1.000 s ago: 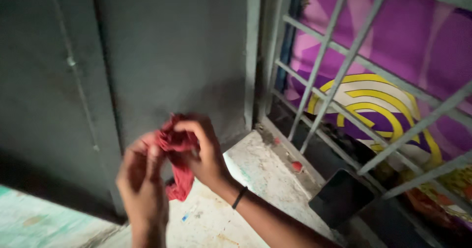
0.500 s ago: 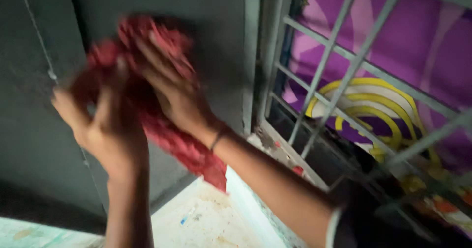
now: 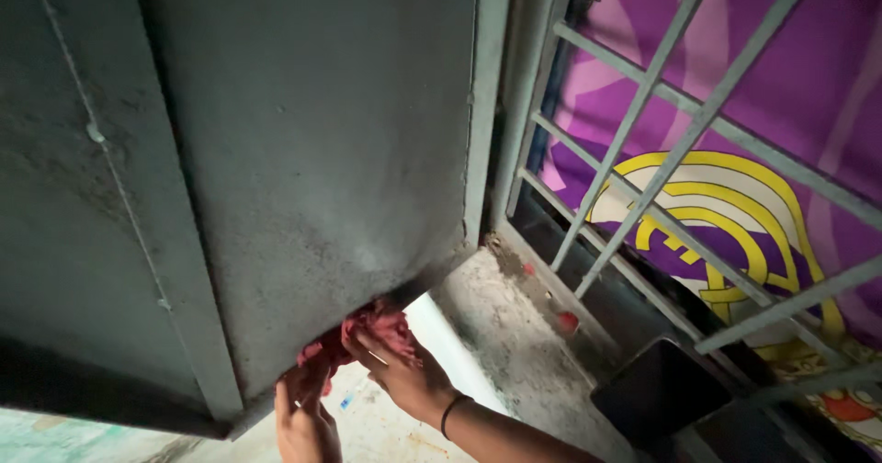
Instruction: The person wipes the bars of a window grille and the surface of a metal door using a red cloth, then rinses the cloth in a bucket of water.
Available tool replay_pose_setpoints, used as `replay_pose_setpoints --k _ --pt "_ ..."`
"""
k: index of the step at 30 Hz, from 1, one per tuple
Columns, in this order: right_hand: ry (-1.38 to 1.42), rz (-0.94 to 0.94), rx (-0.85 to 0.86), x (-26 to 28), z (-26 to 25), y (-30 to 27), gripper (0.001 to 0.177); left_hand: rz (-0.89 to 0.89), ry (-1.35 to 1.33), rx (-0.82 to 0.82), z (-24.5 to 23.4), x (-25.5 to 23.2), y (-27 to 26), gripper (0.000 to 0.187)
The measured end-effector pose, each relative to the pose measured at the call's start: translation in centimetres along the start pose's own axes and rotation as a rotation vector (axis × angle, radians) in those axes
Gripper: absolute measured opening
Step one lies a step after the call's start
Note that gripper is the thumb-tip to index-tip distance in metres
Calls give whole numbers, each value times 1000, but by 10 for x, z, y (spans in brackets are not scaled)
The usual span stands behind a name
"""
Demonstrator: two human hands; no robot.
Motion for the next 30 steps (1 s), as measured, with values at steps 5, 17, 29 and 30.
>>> replay_pose_setpoints --k 5,17,29,30 --pt "170 78 6 -2 6 6 70 -2 67 -32 1 18 -25 57" --pt "379 143 -130 -22 -18 -5 79 -50 23 158 -2 -20 40 25" --pt "798 189 -272 -124 -160 93 67 170 -375 93 -50 -214 186 26" --pt "652 164 -332 -129 -193 111 59 222 -333 48 -52 -227 199 22"
Point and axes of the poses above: each hand's wrist, its own y-axis towards the middle knuckle, its own z-axis out of the palm, x = y × z, the point moved 4 cm from there along y, towards the middle knuckle, and after that the axes turned 13 degrees about -y, right-handed, at the moved point
